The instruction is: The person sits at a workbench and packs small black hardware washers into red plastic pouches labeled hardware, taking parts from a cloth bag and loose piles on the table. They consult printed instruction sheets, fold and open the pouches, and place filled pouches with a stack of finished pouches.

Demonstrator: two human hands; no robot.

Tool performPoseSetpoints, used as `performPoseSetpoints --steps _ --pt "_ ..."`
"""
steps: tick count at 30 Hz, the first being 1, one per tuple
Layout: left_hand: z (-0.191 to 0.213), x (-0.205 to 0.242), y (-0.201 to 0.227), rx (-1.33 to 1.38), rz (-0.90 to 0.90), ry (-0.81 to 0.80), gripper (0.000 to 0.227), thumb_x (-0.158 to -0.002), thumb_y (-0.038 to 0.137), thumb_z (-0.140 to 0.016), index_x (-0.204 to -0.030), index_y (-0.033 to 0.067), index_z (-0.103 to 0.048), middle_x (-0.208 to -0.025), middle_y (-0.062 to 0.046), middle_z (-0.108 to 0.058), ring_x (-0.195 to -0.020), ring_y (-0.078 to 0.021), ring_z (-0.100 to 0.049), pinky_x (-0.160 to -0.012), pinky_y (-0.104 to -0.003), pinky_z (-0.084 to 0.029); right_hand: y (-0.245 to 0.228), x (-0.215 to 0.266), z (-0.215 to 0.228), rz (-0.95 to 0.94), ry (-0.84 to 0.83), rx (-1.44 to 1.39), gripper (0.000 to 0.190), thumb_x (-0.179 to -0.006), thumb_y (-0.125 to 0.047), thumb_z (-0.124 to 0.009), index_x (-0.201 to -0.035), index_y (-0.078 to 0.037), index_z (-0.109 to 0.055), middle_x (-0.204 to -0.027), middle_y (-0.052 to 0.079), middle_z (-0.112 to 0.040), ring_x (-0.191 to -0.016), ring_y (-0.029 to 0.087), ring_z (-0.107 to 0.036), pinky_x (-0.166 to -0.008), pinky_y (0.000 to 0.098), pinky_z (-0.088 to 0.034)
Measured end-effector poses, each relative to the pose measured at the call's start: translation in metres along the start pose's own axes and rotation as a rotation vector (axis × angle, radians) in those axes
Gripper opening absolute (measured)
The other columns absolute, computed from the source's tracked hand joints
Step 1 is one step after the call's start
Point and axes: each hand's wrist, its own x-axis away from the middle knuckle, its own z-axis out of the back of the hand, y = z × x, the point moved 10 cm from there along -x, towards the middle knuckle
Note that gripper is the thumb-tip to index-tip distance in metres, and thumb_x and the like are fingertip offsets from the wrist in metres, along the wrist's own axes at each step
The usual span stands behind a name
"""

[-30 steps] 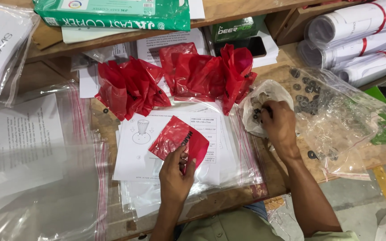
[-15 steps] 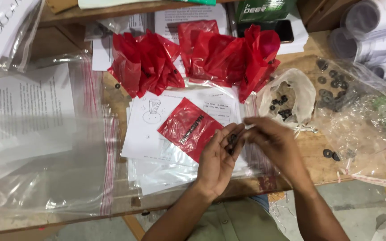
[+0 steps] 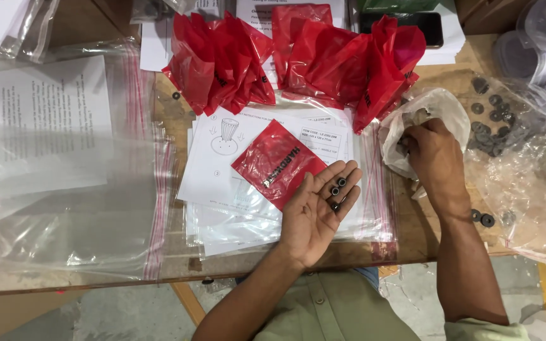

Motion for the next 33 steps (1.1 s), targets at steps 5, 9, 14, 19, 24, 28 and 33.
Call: performPoseSetpoints --steps 5,9,14,19,24,28,33 --pt "0.001 -0.001 -0.002 0.002 0.016 -0.008 0.059 -0.111 0.042 -0.041 -0.147 -0.0046 -0.046 -0.156 -0.019 -0.047 -0.149 -0.0292 -0.042 -0.127 -0.042 -0.035 0.005 0.003 0.007 0.017 0.08 -0.049 0.013 -0.095 -0.004 -0.069 -0.107 0.0 -0.073 -0.108 0.024 -0.067 -0.093 0.044 -0.066 -0.081 0.0509 -0.053" --pt "0.006 -0.001 -0.003 0.03 0.013 -0.015 0.058 -0.11 0.042 -0.042 -0.146 -0.0034 -0.047 -0.156 -0.019 -0.048 -0.149 -0.029 -0.043 -0.127 -0.042 -0.035 -0.005 0.011 0.025 0.005 0.171 -0.123 0.013 -0.1 -0.002 -0.065 -0.111 0.002 -0.072 -0.104 0.023 -0.068 -0.092 0.041 -0.067 -0.082 0.0474 -0.053" --pt "0.012 -0.004 -0.005 0.028 0.016 0.013 0.06 -0.11 0.044 -0.043 -0.147 -0.0041 -0.046 -0.156 -0.019 -0.047 -0.149 -0.0287 -0.043 -0.126 -0.043 -0.035 -0.05 0.033 0.04 -0.23 -0.037 -0.477 0.017 -0.101 -0.007 -0.066 -0.115 -0.001 -0.072 -0.096 0.014 -0.072 -0.082 0.025 -0.067 -0.068 0.036 -0.051" --pt "0.015 -0.006 -0.011 0.046 0.027 0.025 0.061 -0.11 0.044 -0.042 -0.148 -0.0031 -0.046 -0.156 -0.018 -0.047 -0.146 -0.0294 -0.044 -0.125 -0.043 -0.035 -0.108 0.05 0.036 0.036 -0.24 -0.599 0.022 -0.092 -0.006 -0.07 -0.113 -0.001 -0.073 -0.098 0.007 -0.073 -0.083 0.011 -0.069 -0.067 0.0272 -0.053" --pt "0.015 -0.004 -0.007 0.036 -0.013 0.032 0.058 -0.111 0.043 -0.042 -0.146 -0.0026 -0.048 -0.157 -0.02 -0.047 -0.148 -0.0288 -0.044 -0.126 -0.041 -0.035 -0.087 0.06 0.022 -0.139 -0.092 -0.88 0.034 -0.103 -0.003 -0.059 -0.137 0.001 -0.061 -0.114 0.011 -0.066 -0.095 0.017 -0.064 -0.082 0.0289 -0.052" --pt "0.003 -0.002 -0.004 0.045 -0.044 0.021 0.057 -0.111 0.043 -0.041 -0.146 -0.0018 -0.049 -0.158 -0.019 -0.046 -0.149 -0.0274 -0.043 -0.127 -0.039 -0.035 -0.086 0.069 0.015 -0.215 0.055 -1.322 0.037 -0.11 -0.01 -0.051 -0.145 0.001 -0.053 -0.131 0.012 -0.063 -0.116 0.019 -0.062 -0.105 0.0332 -0.05" --pt "-0.04 0.002 0.0 -0.192 -0.206 -0.124 0.07 -0.113 0.054 -0.026 -0.153 0.0001 -0.045 -0.165 -0.017 -0.04 -0.159 -0.0273 -0.029 -0.133 -0.038 -0.02 -0.078 0.099 -0.057 -0.554 -0.023 -1.983 0.048 -0.114 -0.036 -0.038 -0.143 0.001 -0.05 -0.141 0.017 -0.06 -0.13 0.028 -0.057 -0.116 0.0439 -0.042"
